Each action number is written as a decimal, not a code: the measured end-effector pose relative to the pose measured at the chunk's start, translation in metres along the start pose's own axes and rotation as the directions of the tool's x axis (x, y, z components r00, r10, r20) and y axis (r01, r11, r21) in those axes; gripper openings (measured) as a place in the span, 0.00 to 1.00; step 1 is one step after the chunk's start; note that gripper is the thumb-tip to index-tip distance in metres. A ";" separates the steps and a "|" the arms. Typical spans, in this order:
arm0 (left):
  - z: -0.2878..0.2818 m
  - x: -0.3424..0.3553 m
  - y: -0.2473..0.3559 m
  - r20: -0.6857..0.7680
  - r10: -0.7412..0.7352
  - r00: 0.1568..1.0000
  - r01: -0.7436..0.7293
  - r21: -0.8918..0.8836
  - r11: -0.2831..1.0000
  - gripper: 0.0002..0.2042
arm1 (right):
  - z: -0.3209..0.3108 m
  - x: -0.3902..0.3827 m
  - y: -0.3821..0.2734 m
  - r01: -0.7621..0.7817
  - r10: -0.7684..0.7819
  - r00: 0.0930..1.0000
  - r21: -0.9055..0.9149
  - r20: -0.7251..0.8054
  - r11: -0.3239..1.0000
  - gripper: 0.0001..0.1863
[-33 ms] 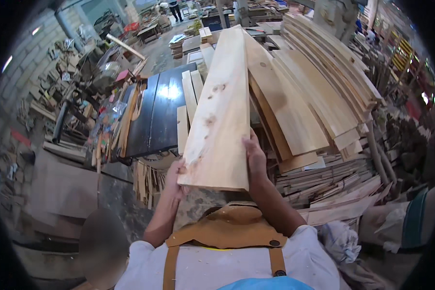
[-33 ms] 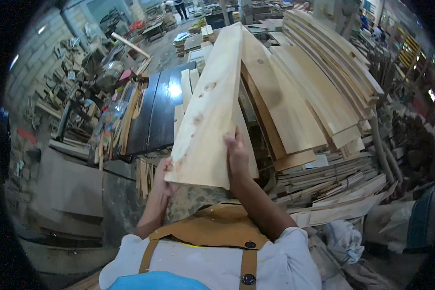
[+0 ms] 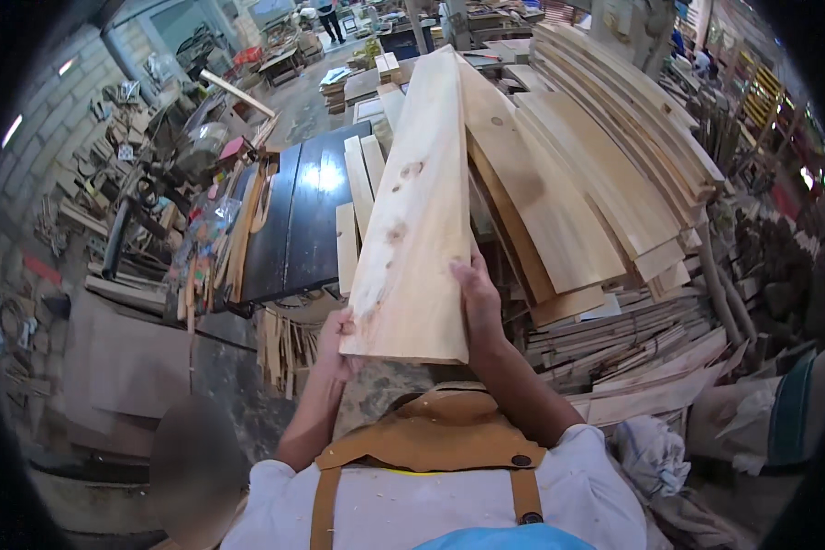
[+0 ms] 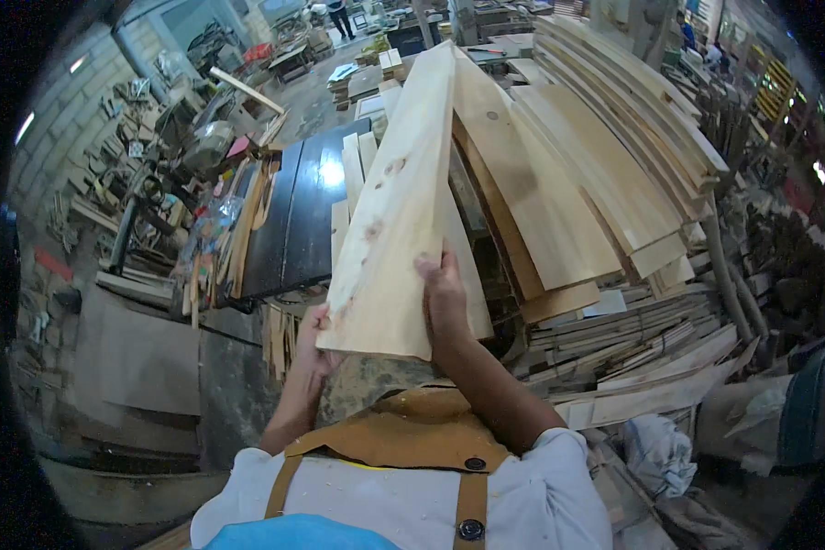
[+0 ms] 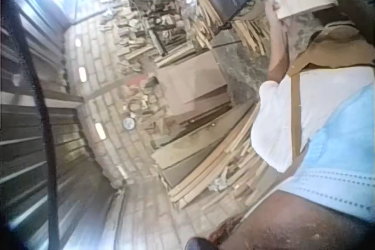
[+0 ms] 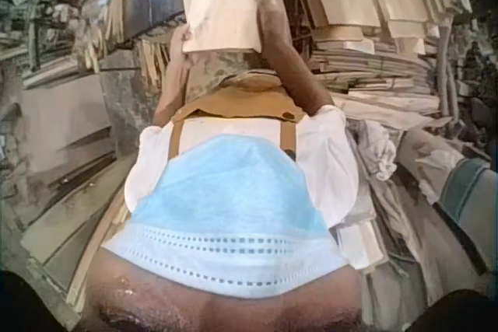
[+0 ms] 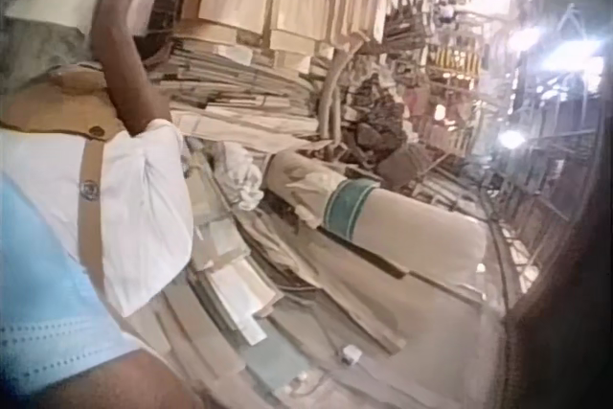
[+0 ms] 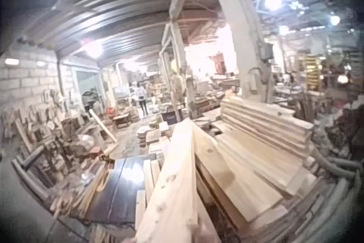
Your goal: The person uses a table saw to cut long wooden planks into smaller pieces. They guide the wood through the saw blade and then pick up the cut pieces to place them on a nearby stack. The person repeats this process with another plank, handling the wood and the saw throughout the clip.
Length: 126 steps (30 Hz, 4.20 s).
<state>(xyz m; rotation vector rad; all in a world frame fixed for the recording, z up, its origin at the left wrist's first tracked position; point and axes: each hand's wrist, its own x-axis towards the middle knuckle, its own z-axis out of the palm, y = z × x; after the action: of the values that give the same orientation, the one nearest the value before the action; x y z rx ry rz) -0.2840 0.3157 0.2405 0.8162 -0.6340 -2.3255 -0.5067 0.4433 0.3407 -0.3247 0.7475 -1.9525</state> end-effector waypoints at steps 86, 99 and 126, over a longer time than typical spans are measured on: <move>-0.020 -0.125 0.179 -0.460 0.762 0.456 -0.650 0.412 0.638 0.28 | 0.032 0.426 0.235 -0.267 0.243 0.941 0.075 0.234 0.961 0.27; -0.138 -0.183 0.155 -0.550 0.739 0.388 -0.586 0.471 0.659 0.38 | 0.001 0.469 0.271 -0.343 0.332 0.933 0.060 0.139 0.938 0.25; -0.327 -0.694 -0.229 -0.915 0.179 -0.361 -0.303 0.296 0.906 0.40 | 0.029 -0.111 0.427 -0.837 0.917 0.352 -0.377 0.187 0.398 0.27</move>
<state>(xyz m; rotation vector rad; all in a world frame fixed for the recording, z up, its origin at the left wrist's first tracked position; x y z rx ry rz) 0.2963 0.8598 0.1500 1.9056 0.1619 -0.4608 -0.1365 0.3886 0.1051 -0.3050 0.6645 -0.6953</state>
